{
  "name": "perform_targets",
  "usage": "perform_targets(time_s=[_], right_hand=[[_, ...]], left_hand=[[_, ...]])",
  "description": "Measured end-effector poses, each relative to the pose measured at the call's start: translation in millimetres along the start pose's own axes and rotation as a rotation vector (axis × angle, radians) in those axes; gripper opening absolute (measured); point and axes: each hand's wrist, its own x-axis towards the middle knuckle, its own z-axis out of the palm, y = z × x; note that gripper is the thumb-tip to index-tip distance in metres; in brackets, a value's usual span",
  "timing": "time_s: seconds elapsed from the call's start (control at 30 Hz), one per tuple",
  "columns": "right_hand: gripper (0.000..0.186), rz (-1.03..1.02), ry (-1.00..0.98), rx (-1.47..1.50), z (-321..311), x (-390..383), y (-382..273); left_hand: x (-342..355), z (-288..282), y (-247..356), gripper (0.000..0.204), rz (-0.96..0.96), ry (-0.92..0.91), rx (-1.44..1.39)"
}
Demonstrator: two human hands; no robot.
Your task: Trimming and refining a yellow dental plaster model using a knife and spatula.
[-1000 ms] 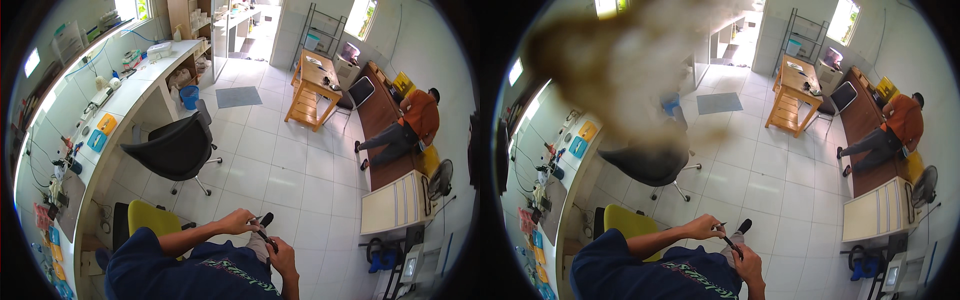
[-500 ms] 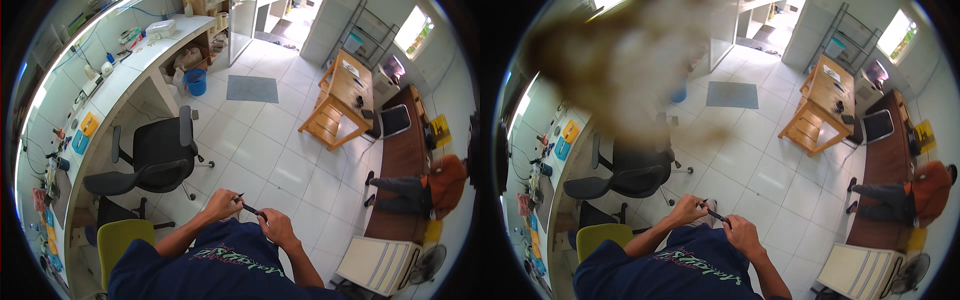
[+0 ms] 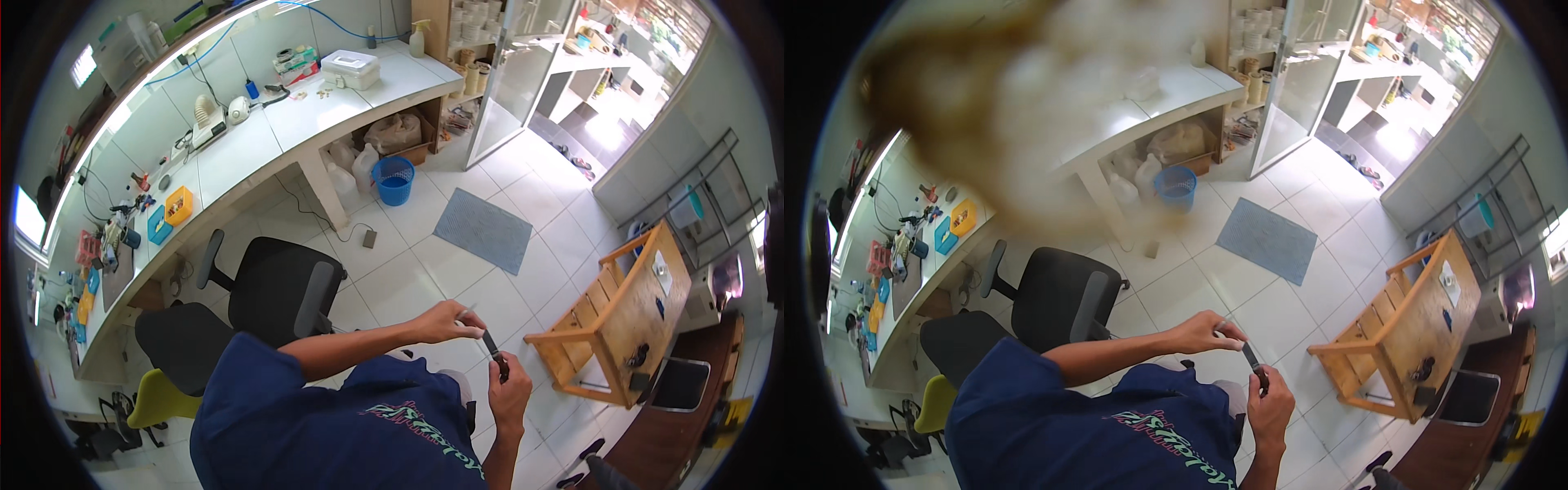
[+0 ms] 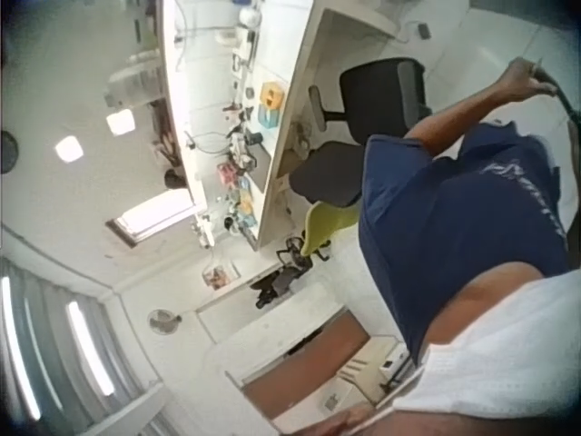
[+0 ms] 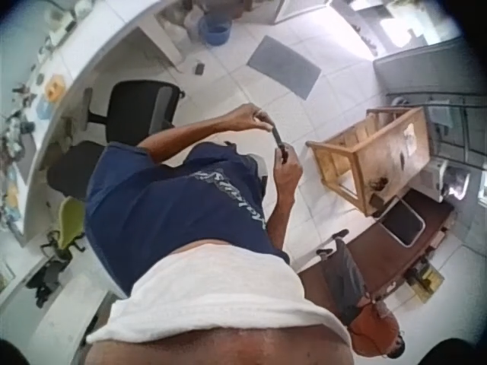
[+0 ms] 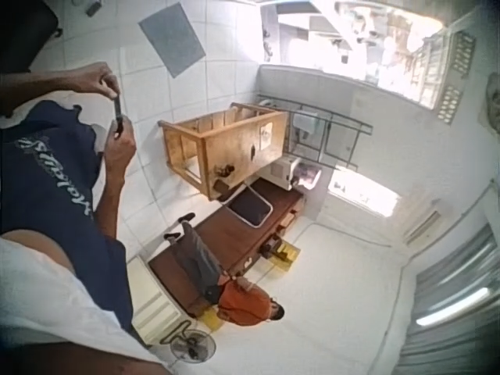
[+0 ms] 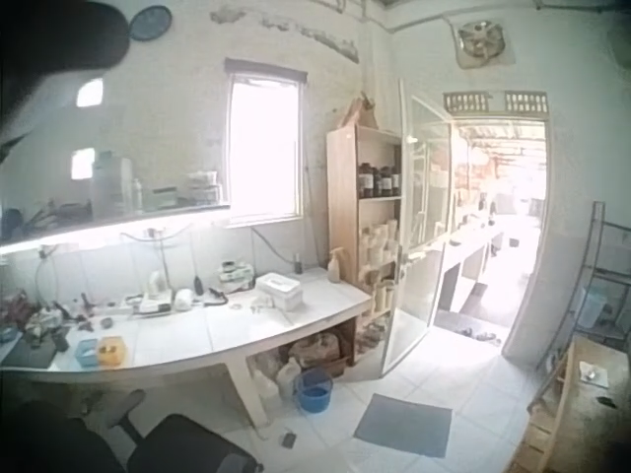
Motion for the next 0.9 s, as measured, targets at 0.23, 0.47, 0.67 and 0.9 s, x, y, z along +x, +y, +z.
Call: perform_targets(time_s=[0.23,0.47,0.67,0.9], right_hand=[[0.018,0.166,0.094,0.204,-44,118,94],[0.019,0.139,-0.069,0.208,-91,281,148],[0.017,-0.118,-0.068,0.029,-112,439,194],[0.021,0.140,0.294,0.407,-148,630,208]], left_hand=[[180,37,42,0.023,0.008,0.104,-0.048],[327,15,56,0.022,-0.023,0.351,0.023],[437,-27,46,0.023,-0.164,0.314,-0.080],[575,-100,6,0.029,-0.269,0.364,-0.248]])
